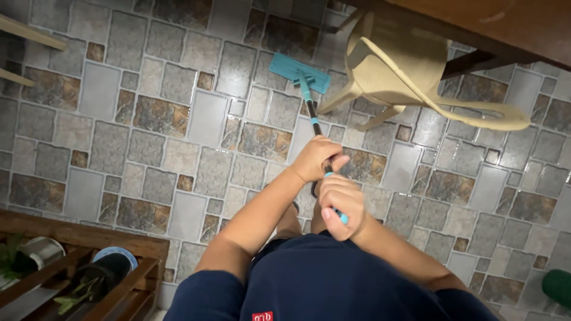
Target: The person is mopping a tiled indoor floor using a flat mop.
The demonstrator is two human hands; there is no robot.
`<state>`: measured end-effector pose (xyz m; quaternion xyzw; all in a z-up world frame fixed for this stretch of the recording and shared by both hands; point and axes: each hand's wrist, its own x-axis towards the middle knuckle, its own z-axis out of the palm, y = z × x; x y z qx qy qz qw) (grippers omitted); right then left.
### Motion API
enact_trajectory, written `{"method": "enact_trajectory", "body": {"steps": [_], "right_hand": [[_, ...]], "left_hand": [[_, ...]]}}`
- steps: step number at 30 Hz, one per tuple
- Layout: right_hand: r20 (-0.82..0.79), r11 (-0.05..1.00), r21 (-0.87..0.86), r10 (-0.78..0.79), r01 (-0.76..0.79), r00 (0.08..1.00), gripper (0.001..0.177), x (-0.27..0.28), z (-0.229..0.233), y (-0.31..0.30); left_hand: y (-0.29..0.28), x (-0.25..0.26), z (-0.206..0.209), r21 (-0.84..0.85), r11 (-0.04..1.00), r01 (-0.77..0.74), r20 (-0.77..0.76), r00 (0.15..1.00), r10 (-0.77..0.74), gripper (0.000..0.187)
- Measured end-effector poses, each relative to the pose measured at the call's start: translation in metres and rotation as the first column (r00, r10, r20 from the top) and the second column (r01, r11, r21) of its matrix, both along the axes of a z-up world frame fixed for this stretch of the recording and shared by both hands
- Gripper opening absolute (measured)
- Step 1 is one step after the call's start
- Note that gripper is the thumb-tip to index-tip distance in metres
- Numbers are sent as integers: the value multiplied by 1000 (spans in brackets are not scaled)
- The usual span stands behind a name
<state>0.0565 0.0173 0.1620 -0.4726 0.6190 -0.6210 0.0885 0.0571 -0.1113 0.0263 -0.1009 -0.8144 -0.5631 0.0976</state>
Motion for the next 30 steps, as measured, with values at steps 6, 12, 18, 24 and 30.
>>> {"method": "enact_trajectory", "body": {"steps": [6,12,18,24,30], "right_hand": [[-23,996,16,-82,82,996,18,-37,-59,-8],[-81,998,41,-34,37,996,18,-50,-87,2],[149,992,44,110,-117,983,15,-48,-19,60],[-17,989,59,135,-134,991,12,-65,-57,66],[-202,966,157,235,-205,951,16,-107,-130,8]], "left_hand": [[-17,-52,-57,-60,998,-14,-77,997,9,24],[-15,-67,-76,-158,987,-18,-103,995,2,26],[33,-27,-23,-158,985,-64,40,997,71,16],[25,-48,-42,-244,969,-46,9,999,50,14],[-28,-90,-134,-325,936,-133,-87,990,110,11]]}}
